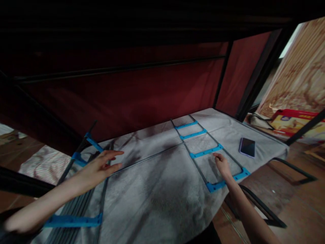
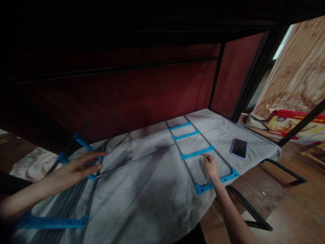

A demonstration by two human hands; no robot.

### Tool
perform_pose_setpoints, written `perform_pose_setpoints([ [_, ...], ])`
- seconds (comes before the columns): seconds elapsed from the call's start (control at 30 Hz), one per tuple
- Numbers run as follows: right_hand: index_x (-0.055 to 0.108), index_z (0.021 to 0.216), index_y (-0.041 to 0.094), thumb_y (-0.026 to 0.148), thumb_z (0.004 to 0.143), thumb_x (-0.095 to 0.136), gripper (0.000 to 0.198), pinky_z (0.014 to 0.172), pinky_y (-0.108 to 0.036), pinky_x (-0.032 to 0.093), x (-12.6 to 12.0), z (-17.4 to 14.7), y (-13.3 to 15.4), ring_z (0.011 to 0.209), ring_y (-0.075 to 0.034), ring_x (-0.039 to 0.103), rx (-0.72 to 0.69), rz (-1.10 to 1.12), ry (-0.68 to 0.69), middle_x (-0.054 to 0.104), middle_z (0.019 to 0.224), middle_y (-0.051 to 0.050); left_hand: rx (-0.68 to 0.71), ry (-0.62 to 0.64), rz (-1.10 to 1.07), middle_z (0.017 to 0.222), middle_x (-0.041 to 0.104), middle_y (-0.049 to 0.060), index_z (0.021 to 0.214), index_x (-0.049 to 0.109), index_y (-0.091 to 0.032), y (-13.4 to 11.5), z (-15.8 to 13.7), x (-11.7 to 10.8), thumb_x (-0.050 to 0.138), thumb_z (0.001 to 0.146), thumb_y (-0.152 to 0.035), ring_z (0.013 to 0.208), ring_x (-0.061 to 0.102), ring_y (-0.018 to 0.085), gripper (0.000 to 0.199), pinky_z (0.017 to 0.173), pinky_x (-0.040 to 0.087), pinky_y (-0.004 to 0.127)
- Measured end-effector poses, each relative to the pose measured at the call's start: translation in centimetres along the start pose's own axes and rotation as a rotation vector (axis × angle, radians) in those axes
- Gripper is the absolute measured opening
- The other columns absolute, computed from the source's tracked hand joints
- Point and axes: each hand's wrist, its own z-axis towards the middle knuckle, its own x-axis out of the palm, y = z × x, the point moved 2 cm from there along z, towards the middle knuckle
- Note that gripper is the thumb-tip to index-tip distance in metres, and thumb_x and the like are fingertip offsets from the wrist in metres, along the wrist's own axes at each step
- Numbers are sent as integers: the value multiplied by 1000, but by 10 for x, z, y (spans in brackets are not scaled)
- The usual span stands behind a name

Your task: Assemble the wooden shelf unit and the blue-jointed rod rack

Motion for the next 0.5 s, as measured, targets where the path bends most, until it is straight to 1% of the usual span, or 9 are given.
perform_pose_setpoints([
  [0.03, 70, 106, 16, 34, 75, 43, 44, 92, -45, 49, -8, 10, -5, 95, -28, 64, -4, -51, -28, 71, 104, -15, 52, 74, 51, 110, 71, 8, 96, 78, -20, -4, 16, 24, 86, 59, -31, 95, 68, 25, 40, 70, 54, 25],
  [0.07, 69, 108, 15, 32, 76, 42, 45, 93, -45, 49, -15, 20, -9, 95, -28, 64, -9, -104, -48, 70, 107, -16, 99, 140, 106, 113, 71, 10, 103, 78, -20, -4, 32, 49, 82, 64, -31, 95, 68, 26, 40, 74, 55, 28],
  [0.1, 69, 111, 14, 30, 77, 42, 46, 95, -44, 48, -20, 29, -13, 97, -28, 64, -14, -158, -62, 69, 110, -16, 145, 191, 171, 115, 70, 10, 107, 77, -21, 0, 48, 74, 78, 68, -30, 99, 68, 27, 40, 82, 55, 31],
  [0.17, 68, 115, 13, 27, 79, 44, 45, 99, -42, 46, -26, 45, -17, 105, -28, 63, -25, -266, -70, 66, 117, -18, 227, 239, 284, 119, 69, 12, 112, 75, -19, 14, 78, 122, 72, 72, -26, 110, 66, 28, 41, 98, 50, 34],
  [0.2, 68, 116, 12, 25, 80, 45, 45, 101, -42, 45, -28, 52, -19, 110, -29, 61, -28, -320, -66, 65, 120, -19, 252, 261, 348, 123, 68, 13, 117, 73, -17, 24, 92, 145, 68, 75, -24, 115, 64, 29, 43, 104, 47, 35],
  [0.27, 66, 120, 11, 21, 81, 48, 44, 102, -41, 43, -31, 63, -22, 116, -30, 59, -26, -426, -42, 63, 123, -21, 269, 293, 479, 131, 64, 14, 127, 67, -14, 43, 114, 187, 60, 81, -21, 123, 60, 27, 46, 108, 44, 35],
  [0.3, 65, 121, 10, 20, 82, 50, 43, 102, -41, 43, -31, 67, -24, 116, -31, 58, -18, -477, -26, 63, 123, -22, 260, 294, 498, 134, 63, 15, 130, 64, -13, 52, 122, 205, 57, 83, -20, 126, 58, 27, 47, 110, 42, 36],
  [0.4, 63, 123, 10, 18, 84, 52, 41, 98, -40, 42, -34, 76, -28, 113, -32, 59, 18, -610, 36, 64, 120, -22, 215, 297, 536, 136, 62, 18, 133, 62, -11, 73, 135, 247, 55, 85, -17, 128, 57, 29, 48, 111, 42, 38],
  [0.5, 63, 122, 9, 18, 87, 51, 38, 96, -41, 42, -36, 81, -29, 115, -33, 59, 56, -698, 94, 62, 121, -23, 161, 296, 578, 139, 60, 18, 139, 58, -14, 90, 137, 271, 50, 88, -14, 129, 56, 30, 51, 110, 42, 42],
])
